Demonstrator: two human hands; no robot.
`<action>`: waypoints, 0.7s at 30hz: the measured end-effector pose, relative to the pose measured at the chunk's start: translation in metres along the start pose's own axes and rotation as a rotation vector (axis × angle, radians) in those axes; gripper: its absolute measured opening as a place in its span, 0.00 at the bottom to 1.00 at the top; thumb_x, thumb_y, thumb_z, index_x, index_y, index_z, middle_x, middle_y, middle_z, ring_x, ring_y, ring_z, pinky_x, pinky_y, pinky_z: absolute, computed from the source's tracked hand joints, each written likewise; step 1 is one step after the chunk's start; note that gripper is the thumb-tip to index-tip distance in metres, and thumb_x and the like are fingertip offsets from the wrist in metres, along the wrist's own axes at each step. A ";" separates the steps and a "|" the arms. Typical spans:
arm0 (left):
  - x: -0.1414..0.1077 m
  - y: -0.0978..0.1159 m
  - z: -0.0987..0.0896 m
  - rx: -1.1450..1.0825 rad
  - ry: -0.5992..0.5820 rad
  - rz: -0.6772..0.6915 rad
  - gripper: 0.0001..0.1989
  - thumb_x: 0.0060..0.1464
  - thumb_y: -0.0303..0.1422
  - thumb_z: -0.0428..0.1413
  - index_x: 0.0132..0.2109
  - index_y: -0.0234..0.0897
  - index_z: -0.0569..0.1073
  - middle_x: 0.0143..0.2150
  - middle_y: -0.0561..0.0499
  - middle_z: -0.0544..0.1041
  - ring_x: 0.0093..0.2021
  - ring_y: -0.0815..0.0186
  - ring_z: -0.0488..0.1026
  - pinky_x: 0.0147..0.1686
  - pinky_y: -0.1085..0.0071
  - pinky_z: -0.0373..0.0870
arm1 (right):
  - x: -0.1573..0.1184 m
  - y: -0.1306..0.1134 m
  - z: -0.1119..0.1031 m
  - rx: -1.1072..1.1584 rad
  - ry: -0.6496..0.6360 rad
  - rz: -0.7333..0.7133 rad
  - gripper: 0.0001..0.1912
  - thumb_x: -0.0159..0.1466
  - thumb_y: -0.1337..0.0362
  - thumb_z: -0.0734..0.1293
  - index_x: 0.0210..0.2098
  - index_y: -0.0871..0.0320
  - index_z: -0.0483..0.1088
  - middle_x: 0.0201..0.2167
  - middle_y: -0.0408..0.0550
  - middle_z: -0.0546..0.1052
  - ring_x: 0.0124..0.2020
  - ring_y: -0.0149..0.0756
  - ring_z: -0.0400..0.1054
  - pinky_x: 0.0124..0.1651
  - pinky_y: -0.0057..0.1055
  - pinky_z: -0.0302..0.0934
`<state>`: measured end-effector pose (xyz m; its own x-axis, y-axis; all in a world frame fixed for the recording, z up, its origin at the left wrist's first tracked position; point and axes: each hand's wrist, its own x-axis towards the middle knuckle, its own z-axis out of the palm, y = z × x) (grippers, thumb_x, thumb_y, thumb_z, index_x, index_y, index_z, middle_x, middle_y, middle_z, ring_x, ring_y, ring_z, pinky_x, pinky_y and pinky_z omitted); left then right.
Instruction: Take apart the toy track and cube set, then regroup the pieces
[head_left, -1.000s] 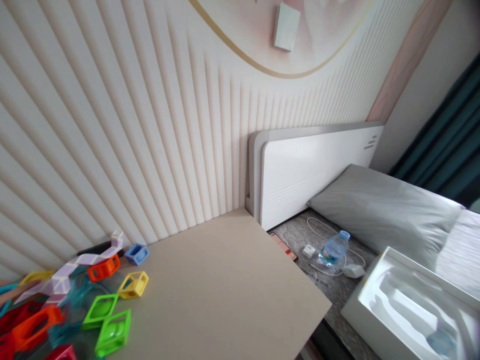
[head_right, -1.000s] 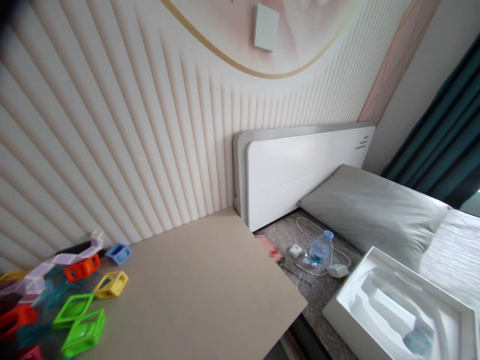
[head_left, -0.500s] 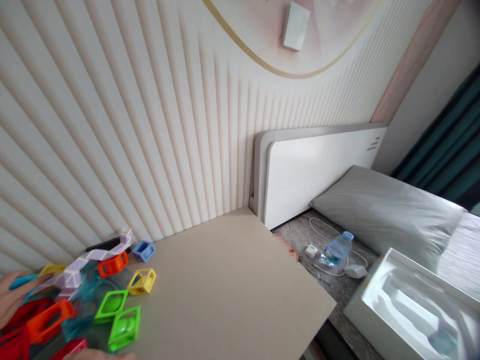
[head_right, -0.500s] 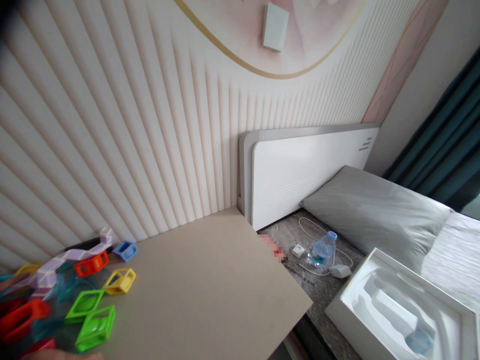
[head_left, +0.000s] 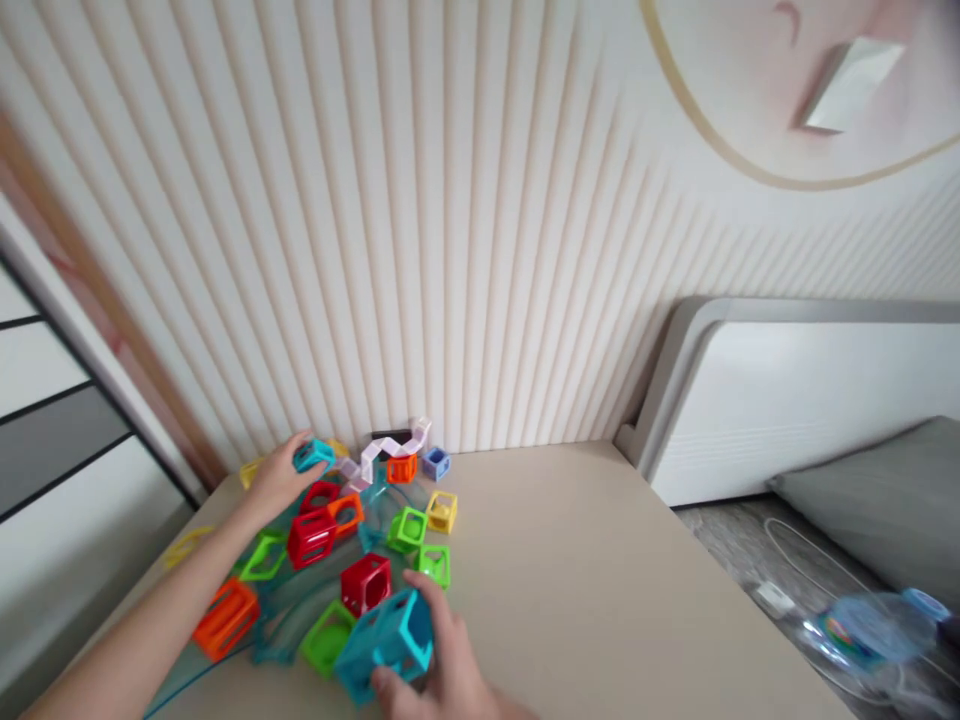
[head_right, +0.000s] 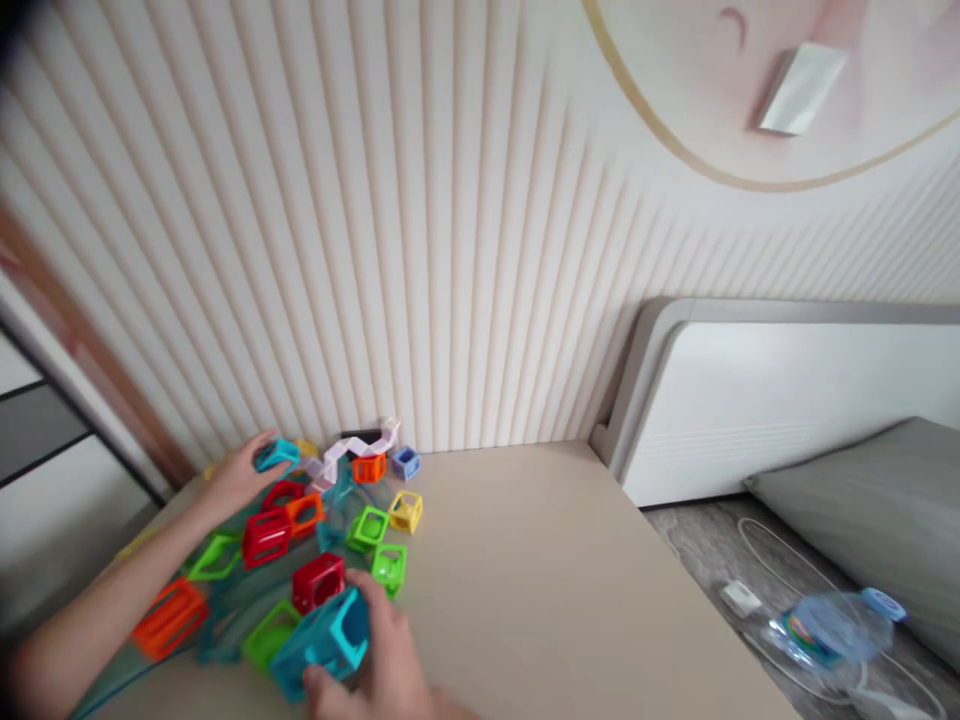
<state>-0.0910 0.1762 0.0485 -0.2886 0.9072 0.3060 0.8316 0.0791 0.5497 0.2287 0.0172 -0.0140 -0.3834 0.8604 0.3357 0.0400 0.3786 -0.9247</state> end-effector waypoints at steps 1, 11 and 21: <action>0.000 -0.001 0.000 -0.076 -0.029 -0.019 0.27 0.46 0.46 0.58 0.52 0.38 0.70 0.51 0.42 0.81 0.52 0.49 0.78 0.52 0.59 0.74 | -0.001 -0.003 -0.001 0.015 -0.011 0.003 0.40 0.57 0.52 0.72 0.66 0.50 0.57 0.40 0.48 0.79 0.34 0.41 0.74 0.39 0.36 0.71; 0.000 -0.021 0.006 -0.507 -0.095 -0.077 0.26 0.44 0.50 0.62 0.46 0.41 0.71 0.40 0.52 0.79 0.44 0.56 0.78 0.46 0.64 0.74 | 0.000 0.010 -0.006 0.012 0.009 0.032 0.37 0.64 0.52 0.71 0.67 0.50 0.56 0.47 0.52 0.75 0.41 0.44 0.73 0.46 0.39 0.71; 0.001 -0.024 0.008 -0.768 -0.177 -0.210 0.25 0.42 0.50 0.65 0.43 0.42 0.70 0.36 0.52 0.79 0.40 0.57 0.80 0.37 0.65 0.76 | 0.002 0.010 -0.008 0.119 0.061 0.041 0.34 0.65 0.52 0.71 0.66 0.47 0.56 0.48 0.52 0.75 0.42 0.45 0.74 0.44 0.39 0.73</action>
<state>-0.1074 0.1783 0.0291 -0.2692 0.9620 0.0455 0.1931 0.0077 0.9812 0.2361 0.0251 -0.0213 -0.3269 0.8949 0.3037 -0.0567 0.3022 -0.9515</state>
